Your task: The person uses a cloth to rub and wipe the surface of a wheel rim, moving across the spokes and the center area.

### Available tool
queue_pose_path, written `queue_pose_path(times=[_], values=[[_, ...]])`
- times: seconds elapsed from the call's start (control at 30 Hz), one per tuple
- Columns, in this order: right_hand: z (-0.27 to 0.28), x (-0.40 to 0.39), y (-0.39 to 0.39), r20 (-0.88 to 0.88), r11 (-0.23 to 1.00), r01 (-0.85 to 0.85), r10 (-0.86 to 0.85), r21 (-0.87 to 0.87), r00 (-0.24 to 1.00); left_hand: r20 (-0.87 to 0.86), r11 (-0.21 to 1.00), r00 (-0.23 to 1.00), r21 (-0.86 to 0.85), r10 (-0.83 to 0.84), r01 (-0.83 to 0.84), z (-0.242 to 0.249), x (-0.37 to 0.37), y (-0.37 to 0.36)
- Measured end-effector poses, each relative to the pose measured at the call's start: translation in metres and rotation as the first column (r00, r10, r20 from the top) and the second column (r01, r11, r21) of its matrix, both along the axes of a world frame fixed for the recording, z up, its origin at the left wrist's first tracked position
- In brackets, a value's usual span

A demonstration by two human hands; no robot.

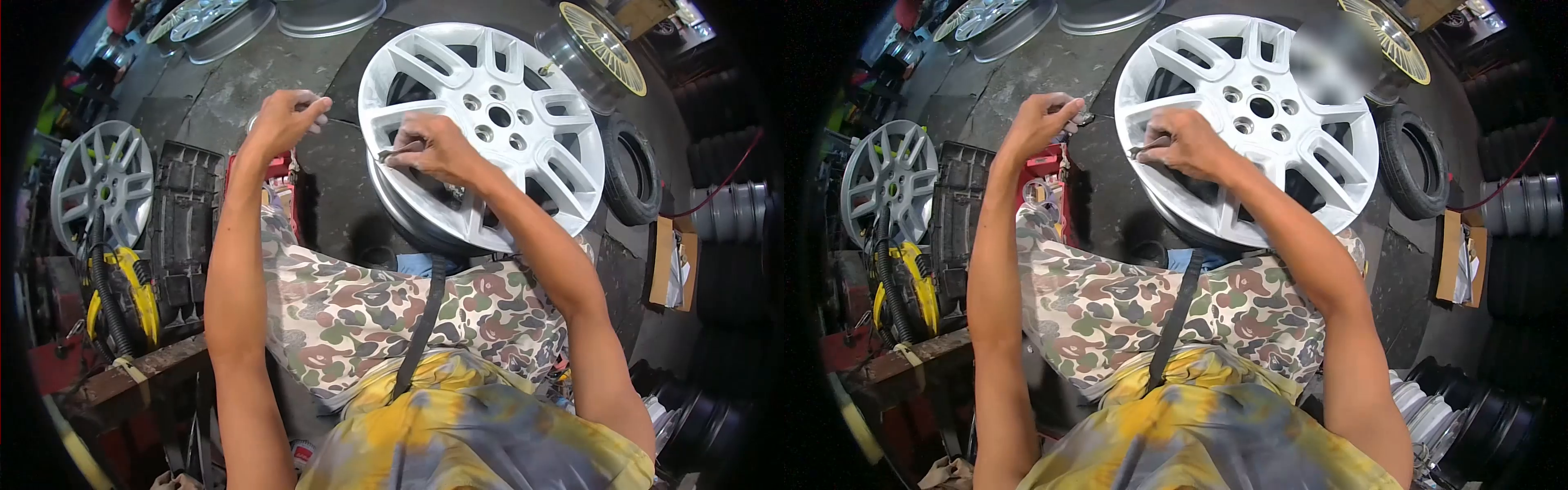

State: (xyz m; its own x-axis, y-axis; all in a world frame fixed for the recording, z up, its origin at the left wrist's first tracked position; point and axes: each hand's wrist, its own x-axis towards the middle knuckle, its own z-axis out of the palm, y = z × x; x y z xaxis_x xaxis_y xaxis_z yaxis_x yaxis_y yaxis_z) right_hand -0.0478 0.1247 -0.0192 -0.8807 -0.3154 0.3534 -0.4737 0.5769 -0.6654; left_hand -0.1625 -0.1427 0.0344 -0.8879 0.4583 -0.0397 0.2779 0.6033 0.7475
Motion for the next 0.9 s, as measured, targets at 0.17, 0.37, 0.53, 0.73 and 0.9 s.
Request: queue_pose_path(times=[0.17, 0.37, 0.53, 0.73, 0.9], values=[[0.000, 0.013, 0.051, 0.262, 0.977, 0.181, -0.146, -0.113, 0.954, -0.037, 1.000, 0.999, 0.011, -0.017, 0.017, 0.008, 0.006, -0.011], [0.003, -0.001, -0.021, 0.005, 0.997, 0.067, -0.067, -0.025, 0.998, -0.078, 0.998, 0.996, -0.030, -0.048, 0.046, 0.002, 0.000, 0.004], [0.000, 0.009, 0.047, 0.093, 0.995, 0.097, -0.094, -0.020, 0.991, -0.019, 1.000, 1.000, -0.005, -0.012, 0.011, 0.012, 0.015, -0.007], [0.015, 0.011, 0.066, 0.048, 0.969, -0.034, 0.023, 0.245, 0.999, -0.066, 1.000, 0.998, -0.022, -0.008, 0.007, 0.004, -0.003, -0.006], [0.020, 0.003, 0.026, -0.097, 0.897, -0.117, 0.174, 0.426, 0.980, -0.088, 0.995, 0.992, -0.048, -0.095, 0.091, 0.013, 0.012, 0.008]])
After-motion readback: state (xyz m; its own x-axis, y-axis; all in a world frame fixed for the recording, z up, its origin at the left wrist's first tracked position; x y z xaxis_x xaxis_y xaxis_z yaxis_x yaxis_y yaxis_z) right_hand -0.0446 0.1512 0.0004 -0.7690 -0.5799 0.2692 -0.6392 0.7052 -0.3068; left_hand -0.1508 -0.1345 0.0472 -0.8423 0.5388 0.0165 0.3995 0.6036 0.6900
